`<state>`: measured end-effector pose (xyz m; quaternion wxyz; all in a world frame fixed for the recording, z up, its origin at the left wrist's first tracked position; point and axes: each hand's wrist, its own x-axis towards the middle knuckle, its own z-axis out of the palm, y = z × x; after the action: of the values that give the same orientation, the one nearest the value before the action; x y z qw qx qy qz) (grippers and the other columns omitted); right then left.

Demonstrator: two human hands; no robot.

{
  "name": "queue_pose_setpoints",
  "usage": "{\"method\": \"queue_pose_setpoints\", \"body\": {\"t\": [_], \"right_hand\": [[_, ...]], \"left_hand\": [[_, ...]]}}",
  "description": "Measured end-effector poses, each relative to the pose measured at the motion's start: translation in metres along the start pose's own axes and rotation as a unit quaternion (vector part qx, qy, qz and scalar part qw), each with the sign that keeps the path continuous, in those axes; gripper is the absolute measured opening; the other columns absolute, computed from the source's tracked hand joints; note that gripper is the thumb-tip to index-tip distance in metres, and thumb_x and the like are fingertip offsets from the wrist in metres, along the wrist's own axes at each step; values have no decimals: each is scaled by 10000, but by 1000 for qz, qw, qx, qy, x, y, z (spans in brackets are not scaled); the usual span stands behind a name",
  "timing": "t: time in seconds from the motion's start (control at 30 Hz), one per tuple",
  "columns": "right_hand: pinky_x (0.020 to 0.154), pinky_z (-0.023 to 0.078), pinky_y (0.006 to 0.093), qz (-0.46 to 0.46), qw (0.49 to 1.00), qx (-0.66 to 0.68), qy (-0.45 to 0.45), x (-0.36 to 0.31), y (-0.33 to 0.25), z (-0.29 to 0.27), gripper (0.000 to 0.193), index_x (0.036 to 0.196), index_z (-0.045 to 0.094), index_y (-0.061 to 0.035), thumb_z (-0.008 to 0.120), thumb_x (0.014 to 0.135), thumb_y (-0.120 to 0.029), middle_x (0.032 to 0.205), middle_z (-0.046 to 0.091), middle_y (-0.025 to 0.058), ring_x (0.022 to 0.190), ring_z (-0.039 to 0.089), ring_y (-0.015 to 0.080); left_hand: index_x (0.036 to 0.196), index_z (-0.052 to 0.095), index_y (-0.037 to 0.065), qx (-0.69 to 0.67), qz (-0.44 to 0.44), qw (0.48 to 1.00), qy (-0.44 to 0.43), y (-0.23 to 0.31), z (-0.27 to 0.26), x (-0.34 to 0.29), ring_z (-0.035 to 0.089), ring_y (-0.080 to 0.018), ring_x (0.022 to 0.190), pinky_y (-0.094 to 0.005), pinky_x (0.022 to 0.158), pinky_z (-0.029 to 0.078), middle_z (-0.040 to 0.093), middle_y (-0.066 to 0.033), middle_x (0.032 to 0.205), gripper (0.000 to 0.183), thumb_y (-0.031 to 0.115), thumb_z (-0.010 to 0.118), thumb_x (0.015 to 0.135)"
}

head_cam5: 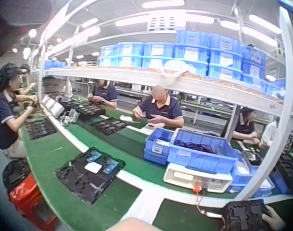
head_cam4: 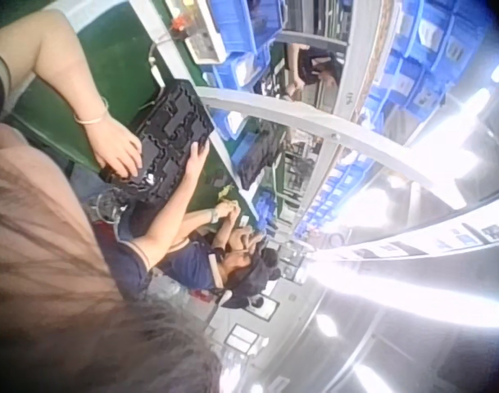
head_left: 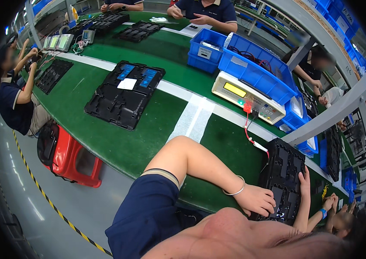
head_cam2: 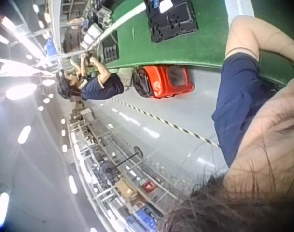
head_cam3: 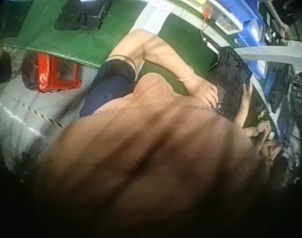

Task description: The person places an electronic component into a plastic tray by hand, then lifts the tray and stacks it onto a pile of trays on the upper shelf.

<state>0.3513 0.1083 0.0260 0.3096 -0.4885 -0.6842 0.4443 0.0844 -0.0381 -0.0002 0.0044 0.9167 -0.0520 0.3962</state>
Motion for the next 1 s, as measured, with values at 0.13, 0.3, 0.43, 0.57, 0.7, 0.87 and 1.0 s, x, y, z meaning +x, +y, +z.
{"method": "queue_pose_setpoints", "body": {"t": [0.13,0.3,0.43,0.57,0.7,0.87,1.0], "right_hand": [[940,293,275,13,1000,0,27,-12,19,-8,534,1292,249,-9,484,827,-129,1239,382,130,1104,396,178],[953,278,274,40,996,23,78,-63,22,-8,543,1299,234,-6,479,822,-93,1255,370,126,1125,381,182],[959,272,273,66,993,35,95,-103,10,0,543,1296,237,-1,482,818,-76,1255,373,119,1129,382,185],[913,296,256,150,966,-6,211,-136,6,17,502,1267,323,-53,523,830,-198,1190,422,82,1073,399,155],[971,229,279,199,953,42,225,-168,-25,47,513,1261,326,-59,516,830,-263,1242,386,108,1151,349,181],[894,313,258,280,928,79,234,-196,-52,54,573,1265,289,-43,506,828,-343,1085,462,82,1044,416,159],[862,370,270,315,911,156,216,-206,-51,51,608,1285,258,-50,510,823,-355,1130,463,115,1030,456,174]], "left_hand": [[1032,485,79,-8,15,1000,-2,5,-9,-4,414,-288,1035,-414,857,313,470,-100,1093,660,374,736,498],[1052,479,106,20,37,999,-27,21,-15,-4,416,-292,987,-422,813,315,463,-90,1050,708,490,699,499],[1048,477,108,-3,71,997,-24,29,-14,-3,415,-290,987,-426,805,317,460,-93,1043,711,507,687,497],[1062,467,109,-95,68,993,-18,33,-13,-6,410,-292,1010,-423,810,321,450,-109,1061,717,424,726,473],[1119,440,138,-147,13,984,-105,29,-25,-6,398,-260,1065,-400,835,321,437,-92,1120,731,399,727,500],[1150,431,240,-87,9,984,-153,30,-26,9,406,-222,1082,-373,852,322,422,-54,1182,579,313,658,622],[1097,485,267,-46,16,990,-134,31,-18,12,450,-187,1051,-355,847,328,461,-29,1158,383,243,552,721]]}}
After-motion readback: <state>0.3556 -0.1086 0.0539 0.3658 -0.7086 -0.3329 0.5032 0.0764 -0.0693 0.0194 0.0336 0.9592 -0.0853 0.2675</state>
